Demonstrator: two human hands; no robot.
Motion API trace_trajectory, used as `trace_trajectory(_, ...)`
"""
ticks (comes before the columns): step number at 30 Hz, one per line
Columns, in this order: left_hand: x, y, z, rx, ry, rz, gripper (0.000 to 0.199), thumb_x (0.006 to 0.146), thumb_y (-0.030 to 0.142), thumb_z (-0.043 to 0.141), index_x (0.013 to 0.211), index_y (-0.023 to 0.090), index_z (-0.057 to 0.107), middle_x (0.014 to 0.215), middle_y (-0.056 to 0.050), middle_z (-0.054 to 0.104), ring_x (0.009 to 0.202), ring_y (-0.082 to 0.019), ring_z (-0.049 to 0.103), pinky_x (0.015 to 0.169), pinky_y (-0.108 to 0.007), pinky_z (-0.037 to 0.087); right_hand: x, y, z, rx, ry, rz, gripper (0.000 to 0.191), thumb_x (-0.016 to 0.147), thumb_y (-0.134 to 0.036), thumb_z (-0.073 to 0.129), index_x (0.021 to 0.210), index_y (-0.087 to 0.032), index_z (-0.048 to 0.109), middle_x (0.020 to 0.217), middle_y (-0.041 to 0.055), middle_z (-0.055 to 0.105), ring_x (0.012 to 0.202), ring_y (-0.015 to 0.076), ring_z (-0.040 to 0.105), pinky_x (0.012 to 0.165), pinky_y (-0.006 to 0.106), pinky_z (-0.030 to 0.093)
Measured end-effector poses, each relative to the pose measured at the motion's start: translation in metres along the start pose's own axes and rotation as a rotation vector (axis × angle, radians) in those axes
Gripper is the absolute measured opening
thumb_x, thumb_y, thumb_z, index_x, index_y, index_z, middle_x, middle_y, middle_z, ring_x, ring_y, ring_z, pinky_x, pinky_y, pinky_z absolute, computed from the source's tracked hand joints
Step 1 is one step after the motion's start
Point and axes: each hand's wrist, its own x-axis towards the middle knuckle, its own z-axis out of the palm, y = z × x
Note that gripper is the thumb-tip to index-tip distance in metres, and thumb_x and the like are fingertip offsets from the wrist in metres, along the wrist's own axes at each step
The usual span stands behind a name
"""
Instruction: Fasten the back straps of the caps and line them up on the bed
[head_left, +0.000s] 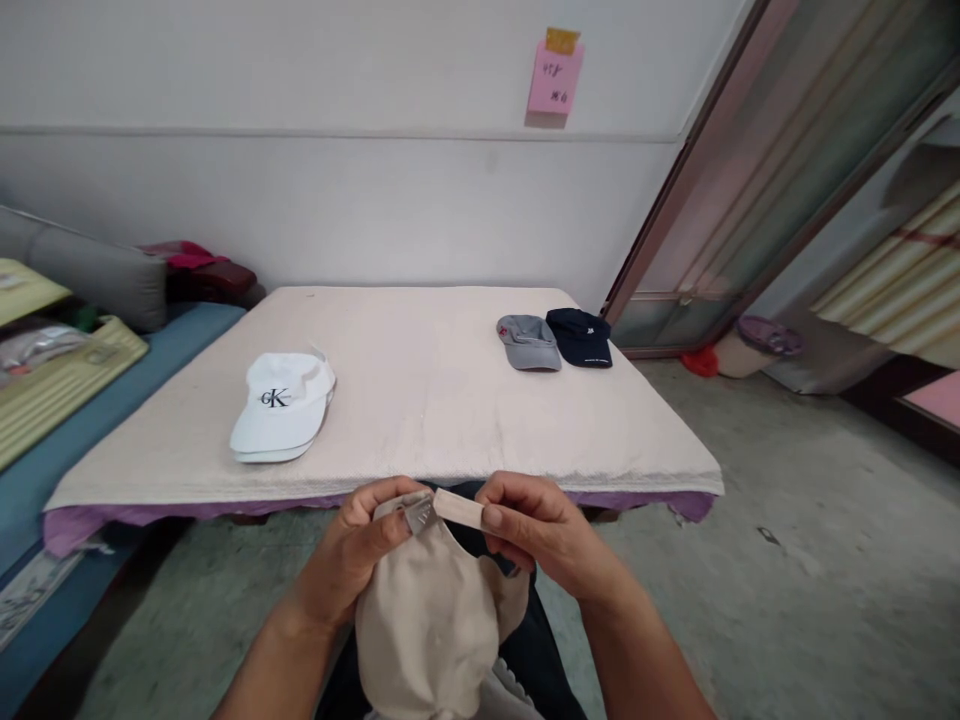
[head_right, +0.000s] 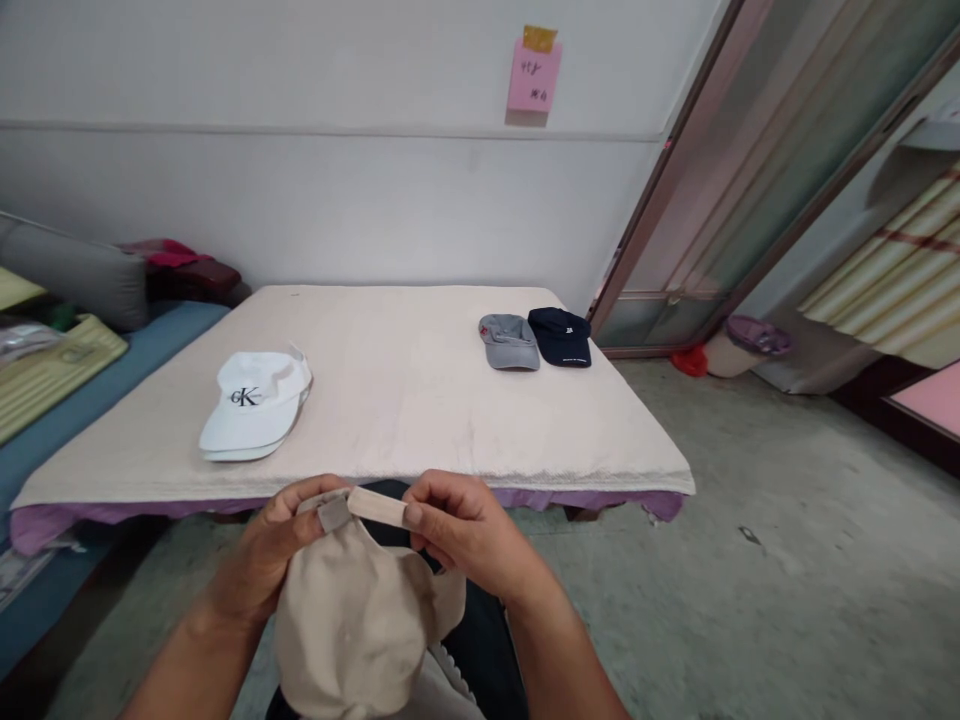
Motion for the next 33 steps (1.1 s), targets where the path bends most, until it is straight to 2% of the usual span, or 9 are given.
trace_trajectory(3, 0.0, -0.001, 0.001, 0.018, -0.01, 0.014, 0.027, 0.06, 0.031, 0.081, 0.081, 0.019, 0.071, 0.063, 0.002, 0.062, 0.052, -0.007, 0.051, 0.05, -0.015, 0.039, 0.0, -0.001, 0.0, -0.024, -0.007, -0.03, 0.029, 0.083, -0.042, 0.061, 0.077, -0.014, 0.057, 0.06, -0.0029, 0.052, 0.044, 0.0035, 0.033, 0.04, 0.017, 0.024)
trace_trajectory(7, 0.001, -0.001, 0.001, 0.077, -0.079, 0.051, 0.024, 0.063, 0.031, 0.079, 0.082, 0.019, 0.072, 0.064, 0.002, 0.062, 0.054, -0.007, 0.049, 0.051, -0.016, 0.038, -0.001, -0.002, -0.001, -0.101, -0.004, -0.078, 0.027, 0.083, -0.041, 0.061, 0.079, -0.014, 0.06, 0.059, -0.0029, 0.05, 0.049, 0.0057, 0.036, 0.043, 0.018, 0.025)
trace_trajectory(14, 0.003, -0.002, -0.004, 0.195, -0.128, 0.033, 0.019, 0.072, 0.032, 0.072, 0.086, 0.019, 0.07, 0.069, 0.0, 0.063, 0.058, -0.01, 0.049, 0.054, -0.018, 0.037, -0.005, -0.006, -0.003, -0.163, -0.007, -0.089, 0.026, 0.083, -0.038, 0.061, 0.072, -0.015, 0.059, 0.055, -0.0052, 0.041, 0.049, 0.0066, 0.032, 0.045, 0.02, 0.024)
trace_trajectory(20, 0.003, -0.004, -0.006, 0.28, -0.17, 0.045, 0.024, 0.072, 0.035, 0.072, 0.09, 0.02, 0.07, 0.071, -0.001, 0.062, 0.061, -0.011, 0.049, 0.055, -0.02, 0.036, -0.001, -0.01, -0.004, -0.276, 0.035, -0.115, 0.028, 0.084, -0.039, 0.06, 0.069, -0.016, 0.058, 0.054, -0.0046, 0.04, 0.049, 0.0069, 0.033, 0.043, 0.02, 0.024)
trace_trajectory(26, 0.005, -0.003, -0.004, 0.306, -0.191, 0.09, 0.025, 0.073, 0.04, 0.07, 0.086, 0.018, 0.07, 0.071, -0.002, 0.061, 0.062, -0.012, 0.048, 0.057, -0.021, 0.036, -0.002, -0.014, -0.003, -0.36, -0.005, -0.128, 0.027, 0.083, -0.035, 0.06, 0.066, -0.015, 0.057, 0.052, -0.0053, 0.039, 0.047, 0.0059, 0.031, 0.042, 0.018, 0.023)
trace_trajectory(33, 0.007, 0.002, 0.0, 0.306, -0.165, 0.08, 0.024, 0.073, 0.038, 0.07, 0.084, 0.018, 0.069, 0.066, 0.001, 0.056, 0.058, -0.01, 0.043, 0.053, -0.019, 0.033, 0.003, -0.02, -0.002, -0.395, 0.043, -0.101, 0.026, 0.083, -0.033, 0.06, 0.064, -0.015, 0.056, 0.052, -0.0053, 0.036, 0.049, 0.0067, 0.03, 0.043, 0.02, 0.022)
